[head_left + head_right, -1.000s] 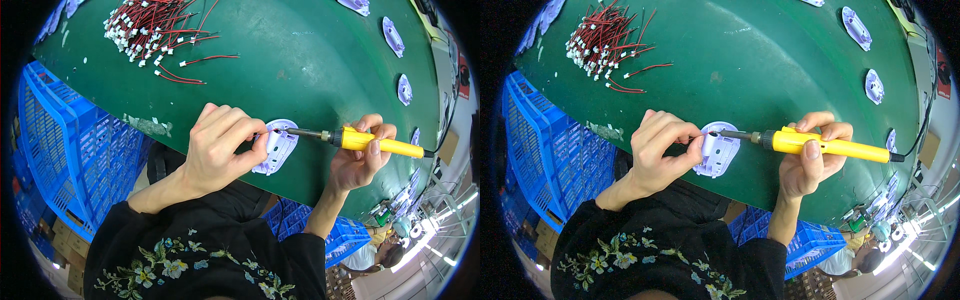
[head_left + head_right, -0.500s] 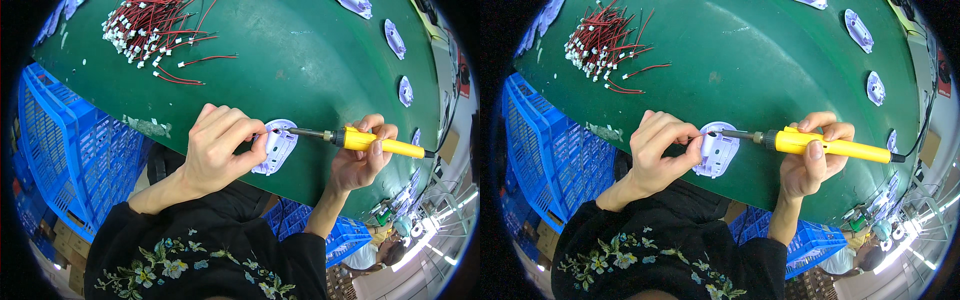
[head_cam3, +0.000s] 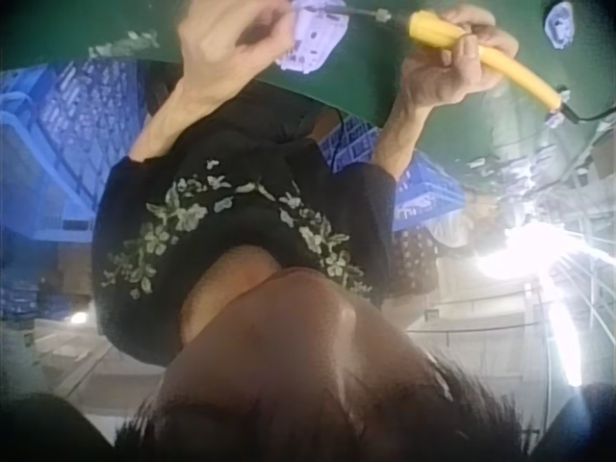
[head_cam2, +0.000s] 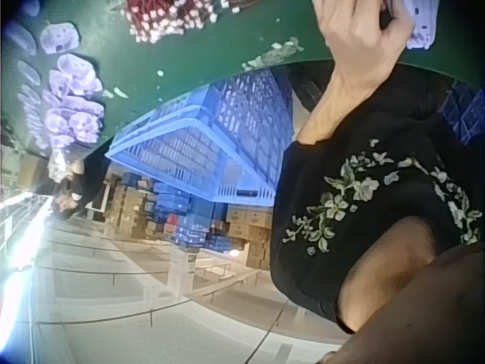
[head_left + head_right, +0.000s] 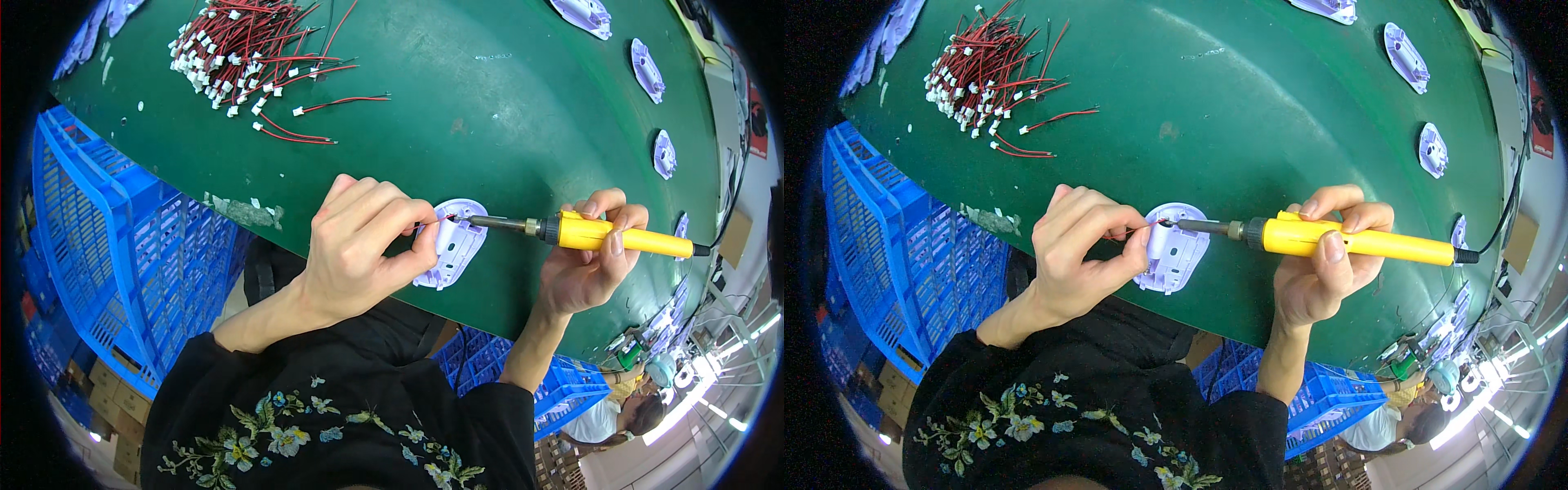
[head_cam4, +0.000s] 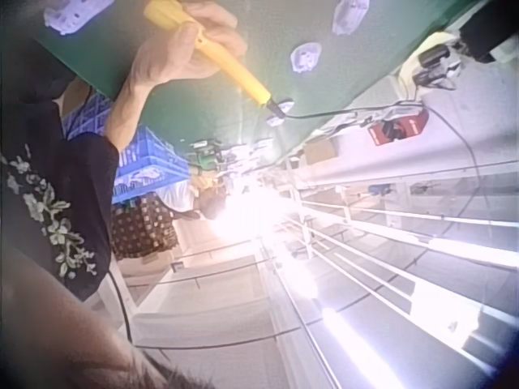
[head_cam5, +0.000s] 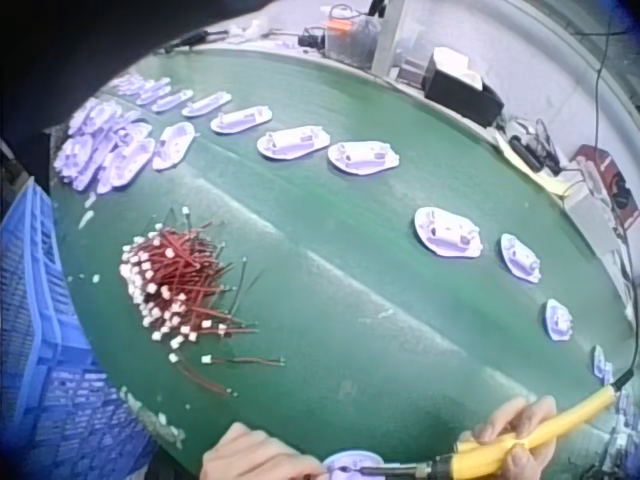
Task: Soldering small electronic components onto a white circuit board housing using a handheld soldering iron.
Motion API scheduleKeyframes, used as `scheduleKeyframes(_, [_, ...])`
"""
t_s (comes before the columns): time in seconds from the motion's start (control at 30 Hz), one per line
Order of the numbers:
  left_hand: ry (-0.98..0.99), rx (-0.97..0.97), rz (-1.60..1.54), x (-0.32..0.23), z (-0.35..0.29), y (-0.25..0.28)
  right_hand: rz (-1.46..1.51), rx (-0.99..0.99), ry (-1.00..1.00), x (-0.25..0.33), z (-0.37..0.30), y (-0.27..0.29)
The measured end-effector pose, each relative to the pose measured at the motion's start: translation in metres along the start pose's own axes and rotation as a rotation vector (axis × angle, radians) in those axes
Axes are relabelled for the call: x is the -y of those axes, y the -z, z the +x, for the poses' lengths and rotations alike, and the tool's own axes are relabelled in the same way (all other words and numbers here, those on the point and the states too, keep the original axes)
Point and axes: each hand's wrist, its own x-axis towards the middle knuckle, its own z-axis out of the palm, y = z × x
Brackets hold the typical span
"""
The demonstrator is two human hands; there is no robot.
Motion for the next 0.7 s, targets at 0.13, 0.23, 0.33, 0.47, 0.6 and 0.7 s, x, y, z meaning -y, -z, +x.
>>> scheduleKeyframes(0.13, [-0.007,0.003,0.014,-0.0002,0.0014,0.0012,-0.073,-0.035,0.015,-0.0012,0.0005,-0.0043])
scheduleKeyframes(0.23, [-0.005,0.003,0.021,0.0005,0.0005,0.0014,-0.062,-0.001,0.01,0.0,0.0004,-0.0048])
scheduleKeyframes(0.33, [0.0,0.004,0.014,0.0013,0.0003,0.0015,-0.016,-0.053,0.0,0.0,0.0012,-0.0061])
scheduleKeyframes(0.47, [0.001,0.009,0.021,0.0013,0.0001,0.0018,-0.003,-0.057,-0.011,-0.0003,0.001,-0.0058])
scheduleKeyframes(0.6, [0.001,0.014,0.025,0.0016,-0.0006,0.0018,0.016,-0.03,-0.01,-0.0001,0.0009,-0.0036])
scheduleKeyframes(0.7, [0.003,0.014,0.02,0.0017,-0.0002,0.0014,0.01,-0.05,-0.003,0.0001,0.0007,-0.0072])
